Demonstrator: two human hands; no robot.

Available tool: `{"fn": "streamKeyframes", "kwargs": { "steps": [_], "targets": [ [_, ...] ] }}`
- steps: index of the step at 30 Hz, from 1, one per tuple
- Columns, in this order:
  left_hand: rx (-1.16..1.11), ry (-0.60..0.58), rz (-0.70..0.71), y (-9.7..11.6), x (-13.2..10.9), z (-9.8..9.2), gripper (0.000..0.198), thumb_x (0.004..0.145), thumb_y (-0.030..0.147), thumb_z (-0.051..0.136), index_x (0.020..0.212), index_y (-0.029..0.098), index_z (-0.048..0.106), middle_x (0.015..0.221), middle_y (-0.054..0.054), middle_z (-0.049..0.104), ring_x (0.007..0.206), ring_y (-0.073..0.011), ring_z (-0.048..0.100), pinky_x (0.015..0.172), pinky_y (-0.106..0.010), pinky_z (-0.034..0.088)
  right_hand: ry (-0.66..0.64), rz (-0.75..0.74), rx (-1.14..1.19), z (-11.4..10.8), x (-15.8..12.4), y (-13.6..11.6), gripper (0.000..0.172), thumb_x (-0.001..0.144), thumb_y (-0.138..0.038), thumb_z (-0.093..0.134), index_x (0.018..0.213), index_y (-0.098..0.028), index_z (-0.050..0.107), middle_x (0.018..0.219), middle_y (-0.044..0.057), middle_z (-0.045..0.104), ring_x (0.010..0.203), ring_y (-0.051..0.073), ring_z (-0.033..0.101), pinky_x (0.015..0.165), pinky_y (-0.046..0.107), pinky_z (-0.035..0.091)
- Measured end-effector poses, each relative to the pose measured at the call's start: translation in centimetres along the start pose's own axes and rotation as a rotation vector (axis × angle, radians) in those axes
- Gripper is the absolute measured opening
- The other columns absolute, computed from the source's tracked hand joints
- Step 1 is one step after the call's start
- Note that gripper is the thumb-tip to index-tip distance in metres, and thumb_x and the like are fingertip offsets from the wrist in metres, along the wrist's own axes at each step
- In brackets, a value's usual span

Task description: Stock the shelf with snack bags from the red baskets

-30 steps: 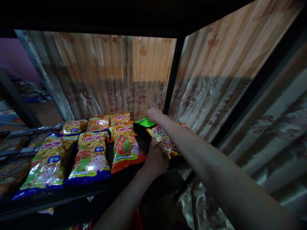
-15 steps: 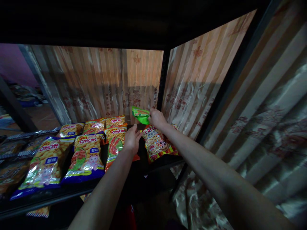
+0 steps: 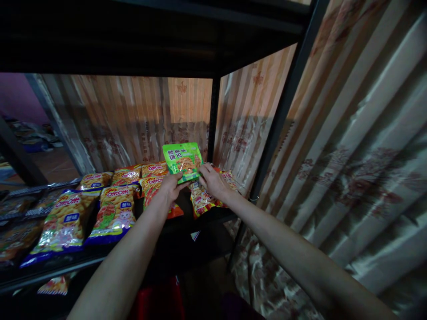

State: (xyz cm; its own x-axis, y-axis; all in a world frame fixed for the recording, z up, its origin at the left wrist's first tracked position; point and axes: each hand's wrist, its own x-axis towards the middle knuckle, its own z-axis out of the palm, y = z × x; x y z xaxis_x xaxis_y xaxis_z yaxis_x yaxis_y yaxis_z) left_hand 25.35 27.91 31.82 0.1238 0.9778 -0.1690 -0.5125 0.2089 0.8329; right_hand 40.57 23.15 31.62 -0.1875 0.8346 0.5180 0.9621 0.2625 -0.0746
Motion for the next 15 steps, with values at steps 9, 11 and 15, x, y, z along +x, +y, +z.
{"fn": "streamKeyframes", "kwargs": {
  "steps": [9,11,15],
  "targets": [
    [-0.112,-0.151,0.083,0.9,-2.6,-1.7,0.035,0.08,-0.002,0.05,0.106,0.019,0.061,0.1,-0.007,0.069,0.087,-0.0171,0.067,0.086,-0.041,0.055,-0.014,0.562,1.146,-1.2,0.6,1.3,0.037,0.086,-0.03,0.056,0.119,-0.017,0.05,0.117,0.01,0.061,0.1,0.016,0.061,0.09,0.035,0.05],
    [-0.117,-0.174,0.087,0.9,-3.4,-1.8,0.041,0.079,-0.003,0.051,0.111,0.021,0.058,0.104,-0.006,0.068,0.09,-0.0175,0.067,0.087,-0.042,0.054,-0.216,0.602,1.449,-1.7,0.5,1.2,0.025,0.086,-0.026,0.057,0.11,-0.018,0.056,0.109,0.007,0.065,0.092,0.014,0.065,0.087,0.036,0.052],
    [-0.099,-0.225,0.083,0.9,-4.3,-2.1,0.045,0.078,0.0,0.055,0.116,0.023,0.055,0.107,-0.007,0.068,0.094,-0.0181,0.066,0.089,-0.043,0.052,-0.287,0.665,1.708,-2.0,-0.3,0.0,0.014,0.083,-0.015,0.06,0.097,-0.016,0.06,0.091,0.003,0.07,0.08,0.012,0.067,0.087,0.036,0.054]
  ]
}}
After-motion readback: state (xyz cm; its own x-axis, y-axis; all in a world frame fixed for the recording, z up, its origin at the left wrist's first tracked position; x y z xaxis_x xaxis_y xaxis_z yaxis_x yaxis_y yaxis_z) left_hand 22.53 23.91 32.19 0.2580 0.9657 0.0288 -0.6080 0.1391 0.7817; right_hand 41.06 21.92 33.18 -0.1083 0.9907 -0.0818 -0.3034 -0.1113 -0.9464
